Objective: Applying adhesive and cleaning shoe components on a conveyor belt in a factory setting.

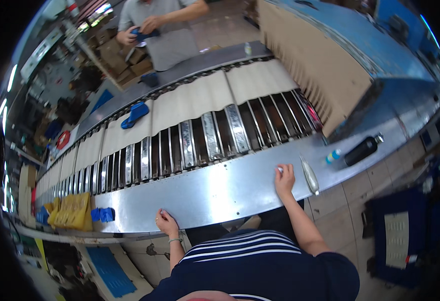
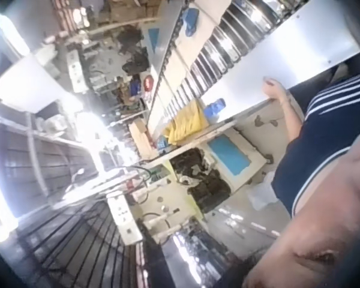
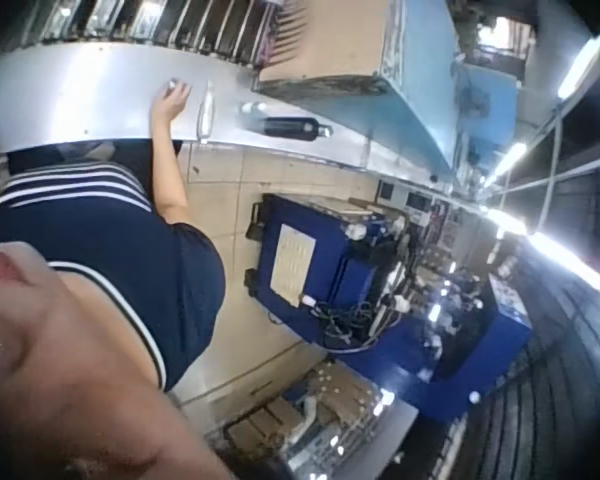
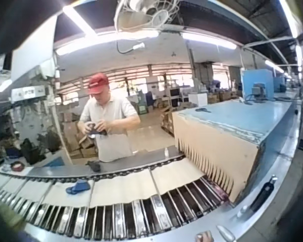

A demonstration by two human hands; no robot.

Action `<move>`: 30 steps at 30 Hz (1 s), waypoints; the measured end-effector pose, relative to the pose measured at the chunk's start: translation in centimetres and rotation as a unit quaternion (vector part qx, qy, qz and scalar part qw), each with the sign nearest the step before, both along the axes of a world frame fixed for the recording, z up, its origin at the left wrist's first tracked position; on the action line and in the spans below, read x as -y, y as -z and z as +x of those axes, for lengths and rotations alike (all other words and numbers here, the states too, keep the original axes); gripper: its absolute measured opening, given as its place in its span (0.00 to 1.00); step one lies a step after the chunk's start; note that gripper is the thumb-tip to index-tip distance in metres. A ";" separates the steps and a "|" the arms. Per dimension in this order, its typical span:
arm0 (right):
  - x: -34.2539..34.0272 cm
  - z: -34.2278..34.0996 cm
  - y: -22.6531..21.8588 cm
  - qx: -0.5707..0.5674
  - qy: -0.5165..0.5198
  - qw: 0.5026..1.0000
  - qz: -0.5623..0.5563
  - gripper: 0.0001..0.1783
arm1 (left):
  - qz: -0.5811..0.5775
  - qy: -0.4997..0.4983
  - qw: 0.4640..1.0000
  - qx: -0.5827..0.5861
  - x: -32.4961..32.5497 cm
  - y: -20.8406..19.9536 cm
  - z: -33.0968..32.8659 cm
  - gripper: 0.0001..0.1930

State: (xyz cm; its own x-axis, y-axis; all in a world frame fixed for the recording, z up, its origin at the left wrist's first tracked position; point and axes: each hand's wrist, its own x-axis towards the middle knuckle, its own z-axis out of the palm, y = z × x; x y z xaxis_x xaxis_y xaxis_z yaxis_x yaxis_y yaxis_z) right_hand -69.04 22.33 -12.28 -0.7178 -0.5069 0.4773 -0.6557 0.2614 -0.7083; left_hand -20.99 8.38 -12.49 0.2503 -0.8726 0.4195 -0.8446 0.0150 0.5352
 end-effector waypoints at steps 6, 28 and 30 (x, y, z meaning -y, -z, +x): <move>-0.1 0.0 0.0 -0.001 -0.005 1.000 0.023 0.07 | -0.015 0.004 1.000 0.006 -0.2 -0.2 -0.1 0.10; 0.0 -0.3 -0.4 -0.029 0.019 0.997 0.063 0.09 | -0.026 -0.003 1.000 -0.007 -0.7 -0.9 -1.1 0.08; 0.0 -0.3 -0.5 -0.033 0.022 0.997 0.064 0.09 | -0.024 -0.002 1.000 -0.009 -0.8 -1.1 -1.2 0.08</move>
State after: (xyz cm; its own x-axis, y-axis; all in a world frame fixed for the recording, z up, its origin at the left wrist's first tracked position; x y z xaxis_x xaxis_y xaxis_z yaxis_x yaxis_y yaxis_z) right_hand -69.33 22.29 -11.75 -0.7095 -0.5359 0.4577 -0.6859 0.3758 -0.6231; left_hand -22.24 9.21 -11.42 0.2609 -0.8511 0.4556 -0.8351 0.0377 0.5487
